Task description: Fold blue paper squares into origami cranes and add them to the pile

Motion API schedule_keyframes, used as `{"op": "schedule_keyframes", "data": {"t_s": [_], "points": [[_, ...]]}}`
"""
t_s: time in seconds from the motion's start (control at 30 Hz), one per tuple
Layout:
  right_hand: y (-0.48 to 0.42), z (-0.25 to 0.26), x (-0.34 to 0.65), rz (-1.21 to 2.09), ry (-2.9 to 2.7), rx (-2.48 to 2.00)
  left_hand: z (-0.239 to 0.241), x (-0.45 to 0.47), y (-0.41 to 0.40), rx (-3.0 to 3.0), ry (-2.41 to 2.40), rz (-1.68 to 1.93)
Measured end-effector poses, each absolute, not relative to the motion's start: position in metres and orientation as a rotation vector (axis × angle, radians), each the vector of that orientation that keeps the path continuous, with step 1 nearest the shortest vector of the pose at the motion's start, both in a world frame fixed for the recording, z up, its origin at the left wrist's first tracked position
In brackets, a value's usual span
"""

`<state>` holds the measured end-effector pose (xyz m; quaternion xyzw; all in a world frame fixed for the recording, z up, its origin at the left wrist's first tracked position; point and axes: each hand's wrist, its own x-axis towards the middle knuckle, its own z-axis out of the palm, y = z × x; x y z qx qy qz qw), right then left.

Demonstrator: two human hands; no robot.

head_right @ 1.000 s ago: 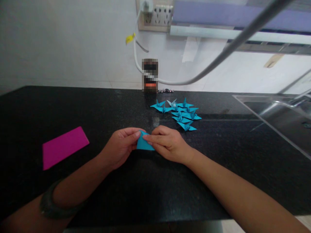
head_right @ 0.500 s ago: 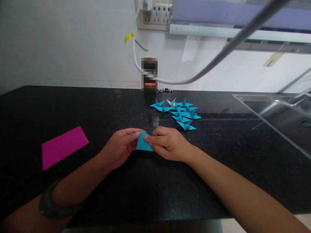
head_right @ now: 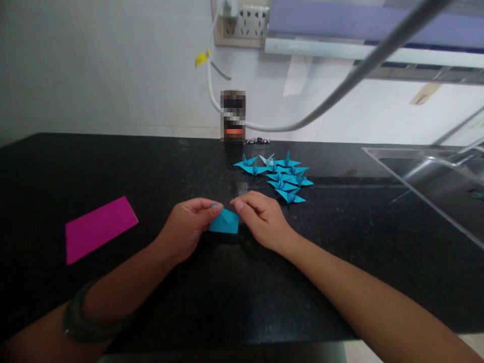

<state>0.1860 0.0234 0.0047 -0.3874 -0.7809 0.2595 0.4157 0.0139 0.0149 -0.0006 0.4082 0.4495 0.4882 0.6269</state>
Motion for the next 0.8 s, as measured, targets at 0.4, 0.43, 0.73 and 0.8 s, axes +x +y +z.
{"op": "schedule_keyframes", "data": {"t_s": [0.4,0.43,0.73,0.8], "points": [[0.019,-0.006,0.178,1.034,-1.83,-1.179,0.0,0.014,0.015,1.007,1.049,1.178],[0.019,-0.006,0.178,1.051,-1.821,-1.171,0.0,0.014,0.015,1.001,1.054,1.175],[0.02,-0.001,0.178,1.08,-1.847,-1.136,0.003,0.015,0.014,0.948,1.045,1.167],[0.019,0.0,0.179,1.072,-1.867,-1.137,0.002,0.015,0.014,0.938,1.046,1.17]]}}
